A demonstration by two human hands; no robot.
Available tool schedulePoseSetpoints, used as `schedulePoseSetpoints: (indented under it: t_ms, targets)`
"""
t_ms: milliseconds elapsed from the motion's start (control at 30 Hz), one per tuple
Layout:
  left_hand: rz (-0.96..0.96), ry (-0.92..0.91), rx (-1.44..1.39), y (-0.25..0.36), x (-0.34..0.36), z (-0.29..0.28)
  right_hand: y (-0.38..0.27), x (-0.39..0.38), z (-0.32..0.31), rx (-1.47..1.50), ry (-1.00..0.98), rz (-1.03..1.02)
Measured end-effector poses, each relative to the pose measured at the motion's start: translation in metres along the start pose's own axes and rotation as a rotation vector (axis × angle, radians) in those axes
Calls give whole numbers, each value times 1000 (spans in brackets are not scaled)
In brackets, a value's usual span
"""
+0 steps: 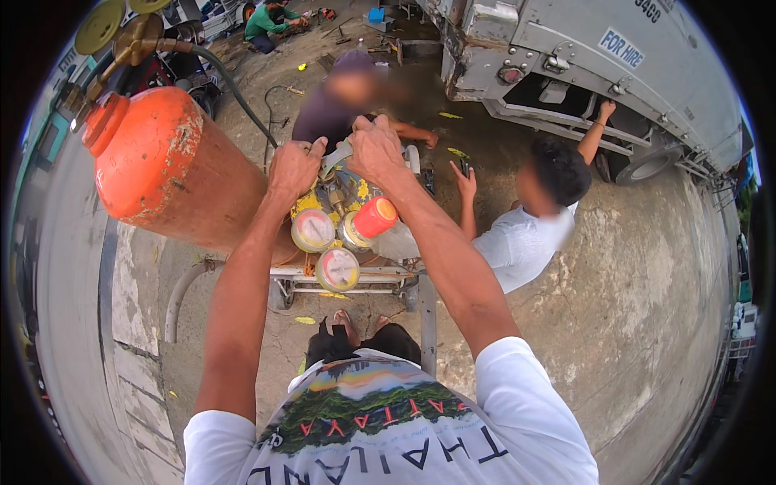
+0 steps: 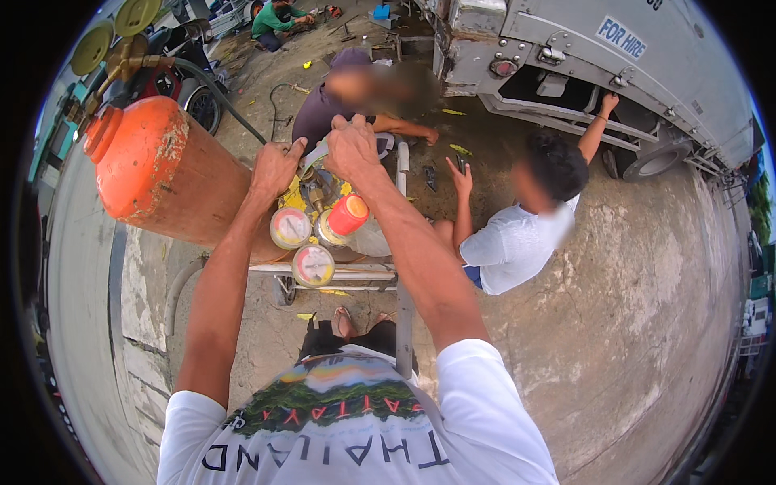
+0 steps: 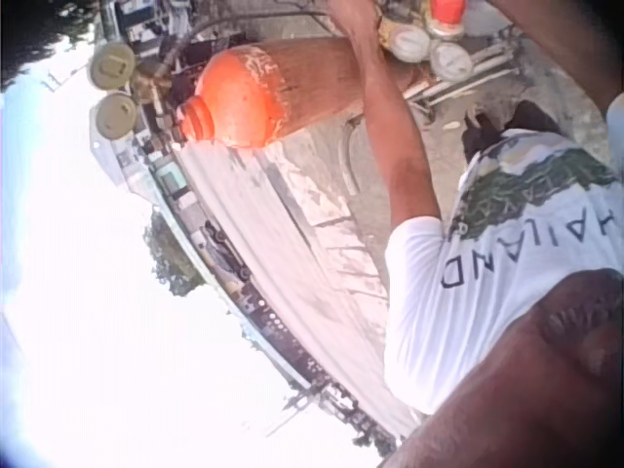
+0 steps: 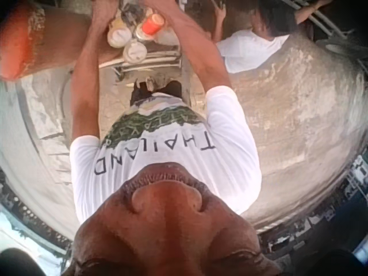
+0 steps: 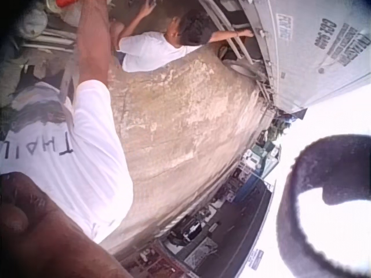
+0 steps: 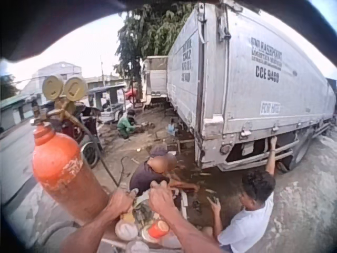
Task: The person handles a welding torch, ignites it with a lighter, and adjusts the flame. They then move to a gas cylinder cart and adjust the regulator valves. Other workers are visible nearby working on metal pieces.
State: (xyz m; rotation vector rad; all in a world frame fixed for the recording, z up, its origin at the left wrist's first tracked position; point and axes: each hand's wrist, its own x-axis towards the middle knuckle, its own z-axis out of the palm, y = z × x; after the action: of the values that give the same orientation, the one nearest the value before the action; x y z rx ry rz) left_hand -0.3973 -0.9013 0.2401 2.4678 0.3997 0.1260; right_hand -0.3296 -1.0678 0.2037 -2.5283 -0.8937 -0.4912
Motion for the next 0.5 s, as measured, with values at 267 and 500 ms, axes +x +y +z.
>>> schedulePoseSetpoints:
  t_ms: [267, 500]
  targets:
    - [19, 94, 48, 3, 3, 3, 1, 0, -3, 82, -12, 35]
    - [50, 95, 36, -12, 6, 9, -4, -8, 3, 120, 25, 91]
